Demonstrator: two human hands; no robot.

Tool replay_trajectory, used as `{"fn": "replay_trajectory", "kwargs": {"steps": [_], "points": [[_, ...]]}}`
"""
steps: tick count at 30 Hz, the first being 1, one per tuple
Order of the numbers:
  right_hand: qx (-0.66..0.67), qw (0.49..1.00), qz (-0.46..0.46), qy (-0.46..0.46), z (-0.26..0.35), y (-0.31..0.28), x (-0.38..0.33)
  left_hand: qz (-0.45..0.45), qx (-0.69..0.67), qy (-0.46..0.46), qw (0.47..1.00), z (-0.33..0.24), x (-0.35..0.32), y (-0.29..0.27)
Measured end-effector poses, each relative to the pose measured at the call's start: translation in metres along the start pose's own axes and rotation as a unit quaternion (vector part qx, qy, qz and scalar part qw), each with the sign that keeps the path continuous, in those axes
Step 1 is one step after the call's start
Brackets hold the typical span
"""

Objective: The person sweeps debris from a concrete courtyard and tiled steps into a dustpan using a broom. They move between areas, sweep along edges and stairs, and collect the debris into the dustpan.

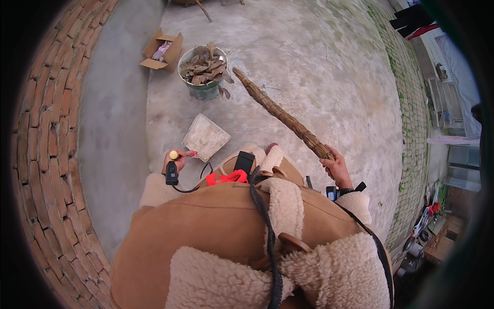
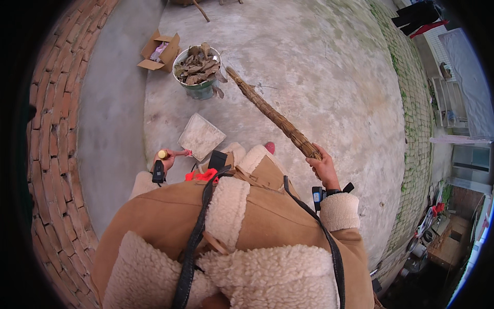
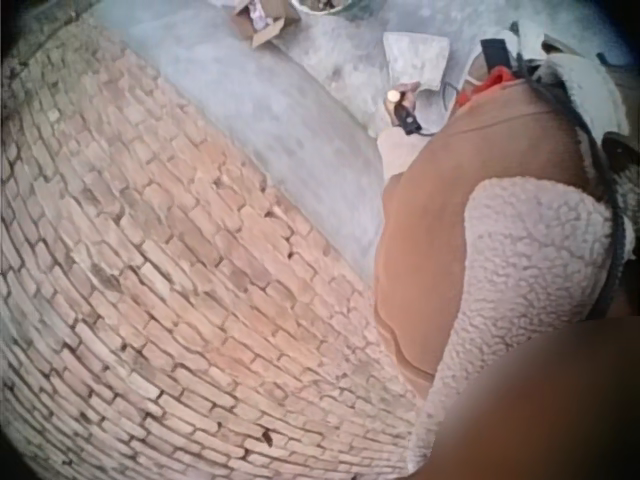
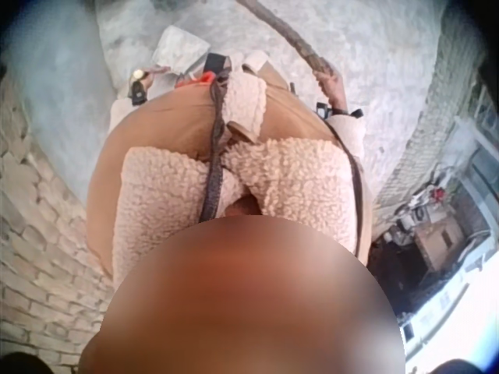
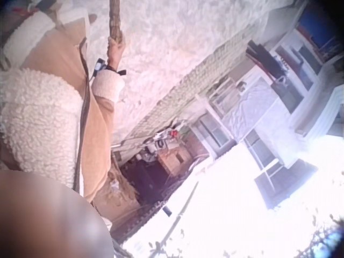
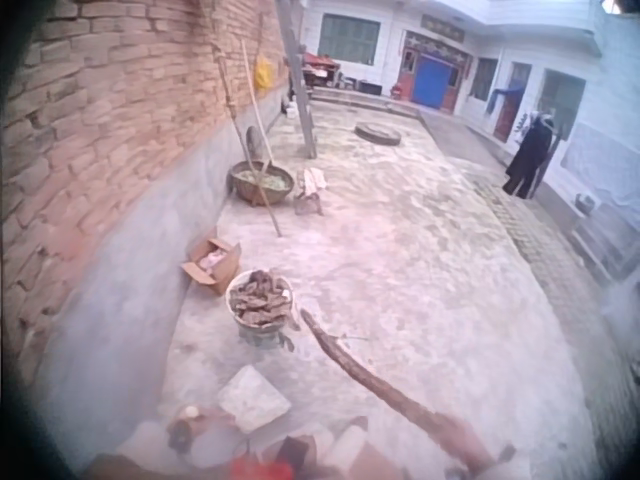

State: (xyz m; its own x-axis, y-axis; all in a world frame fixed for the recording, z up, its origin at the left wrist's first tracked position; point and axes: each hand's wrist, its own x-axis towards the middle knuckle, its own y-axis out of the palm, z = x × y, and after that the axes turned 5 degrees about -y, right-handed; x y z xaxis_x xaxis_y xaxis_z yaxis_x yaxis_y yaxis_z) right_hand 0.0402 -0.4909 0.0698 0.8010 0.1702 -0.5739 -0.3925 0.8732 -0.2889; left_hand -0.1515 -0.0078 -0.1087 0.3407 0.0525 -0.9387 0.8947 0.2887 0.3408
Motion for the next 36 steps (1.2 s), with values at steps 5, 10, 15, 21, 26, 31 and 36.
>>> {"fn": "replay_trajectory", "kwargs": {"steps": [5, 10, 15, 21, 26, 31, 36], "points": [[0.005, 1.000, -0.011, 0.027, -0.018, -0.082, 0.053, 0.027, 0.035, -0.019, 0.999, 0.069, 0.047, 0.056], [-0.003, 0.998, -0.006, 0.058, -0.038, -0.189, 0.137, 0.013, 0.073, 0.004, 0.997, 0.173, 0.074, 0.122], [-0.019, 0.998, -0.003, 0.057, -0.043, -0.286, 0.236, 0.000, 0.086, -0.009, 0.996, 0.273, 0.103, 0.206], [-0.073, 0.997, -0.012, 0.032, -0.028, -0.354, 0.359, 0.026, 0.075, -0.043, 0.996, 0.337, 0.152, 0.270], [-0.110, 0.994, -0.003, 0.011, -0.018, -0.336, 0.444, 0.039, 0.039, -0.085, 0.995, 0.351, 0.211, 0.305], [-0.238, 0.969, 0.072, -0.009, 0.005, -0.289, 0.511, 0.069, 0.022, -0.136, 0.988, 0.343, 0.274, 0.323], [-0.248, 0.947, 0.202, -0.018, 0.054, -0.287, 0.551, 0.088, -0.009, -0.119, 0.989, 0.329, 0.308, 0.343]]}}
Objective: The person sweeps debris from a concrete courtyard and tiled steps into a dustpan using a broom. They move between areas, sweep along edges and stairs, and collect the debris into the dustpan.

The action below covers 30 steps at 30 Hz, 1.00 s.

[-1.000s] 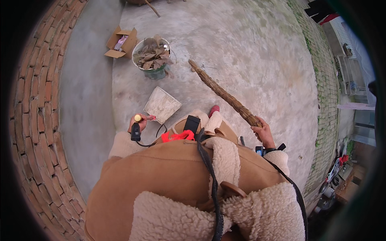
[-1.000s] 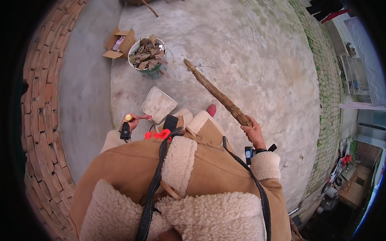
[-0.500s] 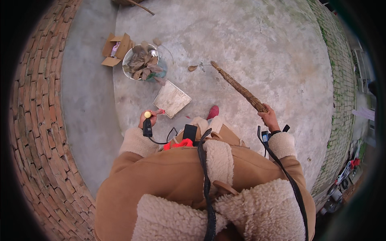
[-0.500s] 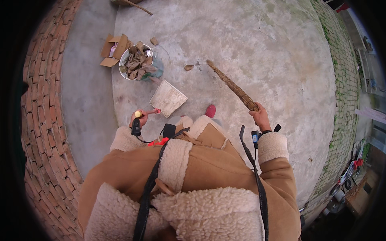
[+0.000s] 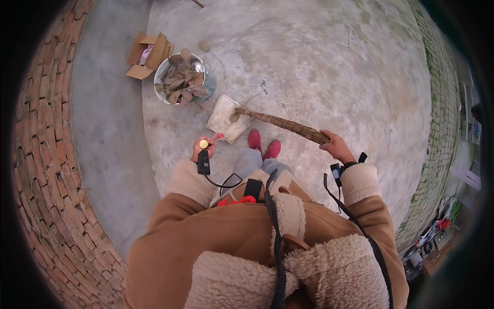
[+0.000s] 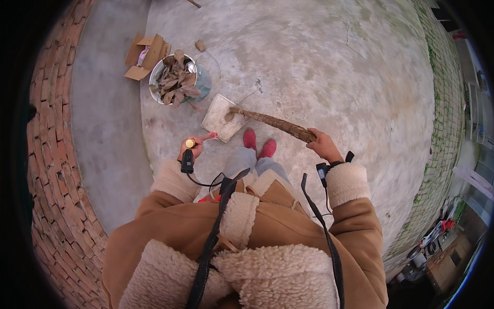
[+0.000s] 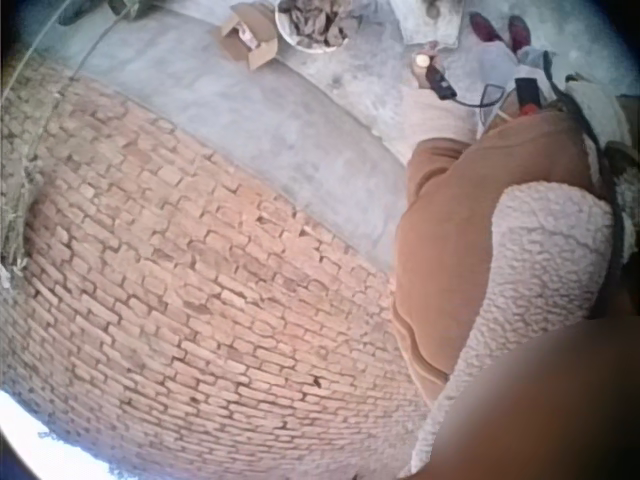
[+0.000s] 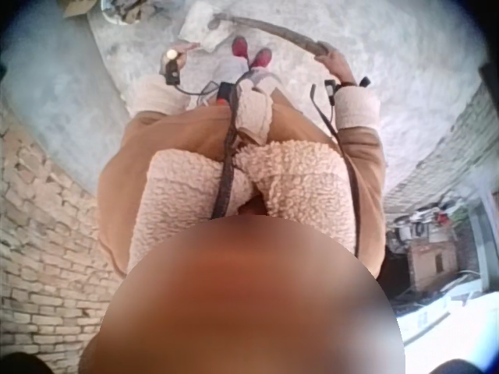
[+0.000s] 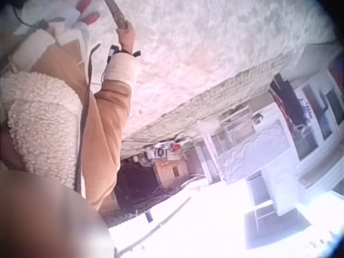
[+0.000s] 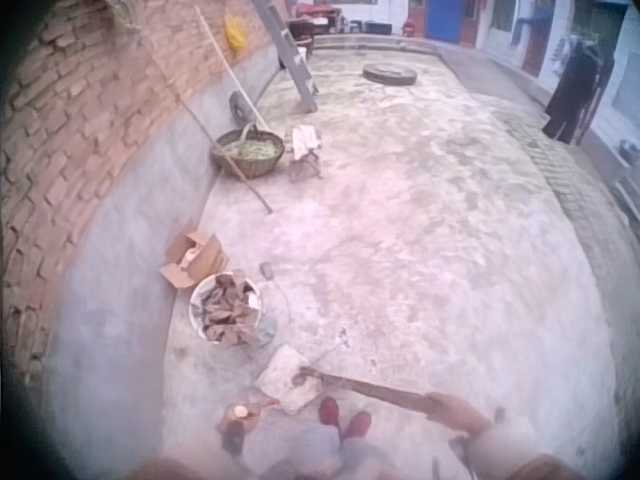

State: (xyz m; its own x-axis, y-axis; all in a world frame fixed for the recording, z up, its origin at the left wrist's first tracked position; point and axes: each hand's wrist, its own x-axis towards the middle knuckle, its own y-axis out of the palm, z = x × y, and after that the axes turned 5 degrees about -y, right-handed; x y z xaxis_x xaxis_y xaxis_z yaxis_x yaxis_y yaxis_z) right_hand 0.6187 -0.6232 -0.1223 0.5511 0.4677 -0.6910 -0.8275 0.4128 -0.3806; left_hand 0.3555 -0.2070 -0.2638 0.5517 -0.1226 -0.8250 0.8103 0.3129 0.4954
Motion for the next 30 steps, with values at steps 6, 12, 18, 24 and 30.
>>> {"fn": "replay_trajectory", "kwargs": {"steps": [6, 12, 18, 24, 30], "points": [[-0.012, 0.996, -0.013, -0.092, 0.056, -0.018, 0.034, -0.055, 0.016, 0.038, 0.998, -0.012, -0.005, 0.029], [-0.212, 0.958, -0.061, -0.185, 0.148, 0.000, 0.149, -0.028, 0.007, 0.048, 0.998, -0.024, -0.016, 0.043], [-0.334, 0.912, -0.097, -0.218, 0.211, 0.061, 0.245, -0.086, 0.040, 0.023, 0.995, -0.019, -0.020, 0.035], [-0.392, 0.893, -0.093, -0.199, 0.213, 0.060, 0.244, -0.096, 0.035, 0.021, 0.995, -0.029, -0.012, 0.037], [-0.415, 0.896, -0.084, -0.137, 0.162, 0.040, 0.174, -0.089, 0.018, -0.001, 0.996, -0.057, -0.007, 0.039]]}}
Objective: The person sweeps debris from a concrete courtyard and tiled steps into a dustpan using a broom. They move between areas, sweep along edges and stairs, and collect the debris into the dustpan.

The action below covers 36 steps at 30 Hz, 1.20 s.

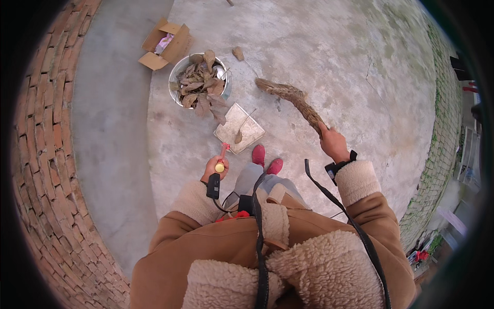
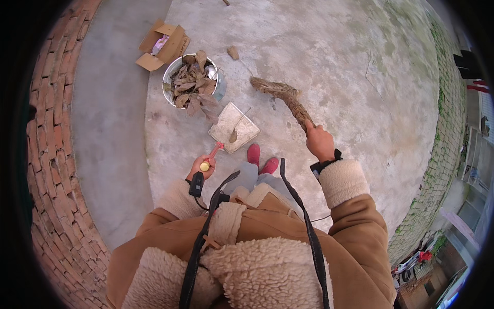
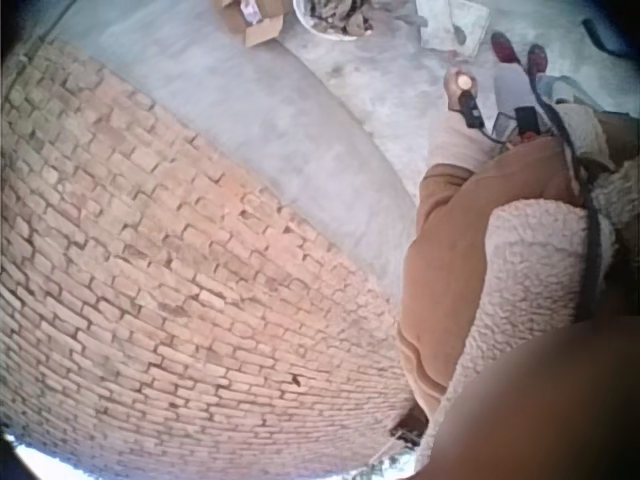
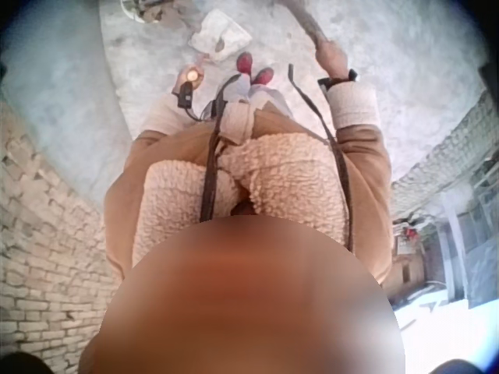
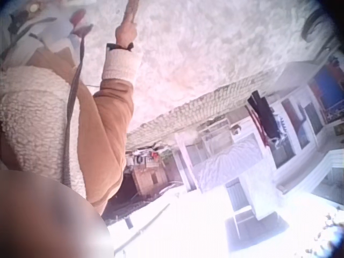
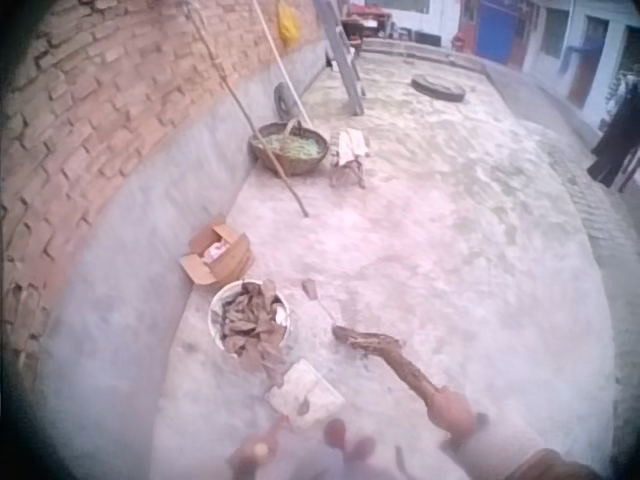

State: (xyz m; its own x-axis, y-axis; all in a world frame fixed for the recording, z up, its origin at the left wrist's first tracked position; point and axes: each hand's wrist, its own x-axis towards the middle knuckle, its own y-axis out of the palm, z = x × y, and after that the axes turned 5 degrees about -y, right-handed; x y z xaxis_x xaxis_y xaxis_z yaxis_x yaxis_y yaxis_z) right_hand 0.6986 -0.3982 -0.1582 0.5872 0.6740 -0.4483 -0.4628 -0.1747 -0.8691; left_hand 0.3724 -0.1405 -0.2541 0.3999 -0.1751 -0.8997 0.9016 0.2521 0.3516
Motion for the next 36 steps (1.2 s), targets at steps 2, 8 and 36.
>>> {"fn": "replay_trajectory", "kwargs": {"steps": [2, 8, 36], "points": [[0.032, 0.998, 0.036, 0.031, -0.018, -0.003, -0.032, -0.014, 0.040, 0.008, 0.999, -0.002, -0.001, -0.002], [0.147, 0.987, -0.004, 0.066, -0.062, -0.028, -0.089, -0.021, 0.066, -0.017, 0.997, 0.012, 0.003, -0.003], [0.128, 0.984, 0.125, -0.020, -0.008, 0.088, -0.191, -0.040, 0.127, -0.025, 0.991, 0.058, 0.003, -0.053]]}}
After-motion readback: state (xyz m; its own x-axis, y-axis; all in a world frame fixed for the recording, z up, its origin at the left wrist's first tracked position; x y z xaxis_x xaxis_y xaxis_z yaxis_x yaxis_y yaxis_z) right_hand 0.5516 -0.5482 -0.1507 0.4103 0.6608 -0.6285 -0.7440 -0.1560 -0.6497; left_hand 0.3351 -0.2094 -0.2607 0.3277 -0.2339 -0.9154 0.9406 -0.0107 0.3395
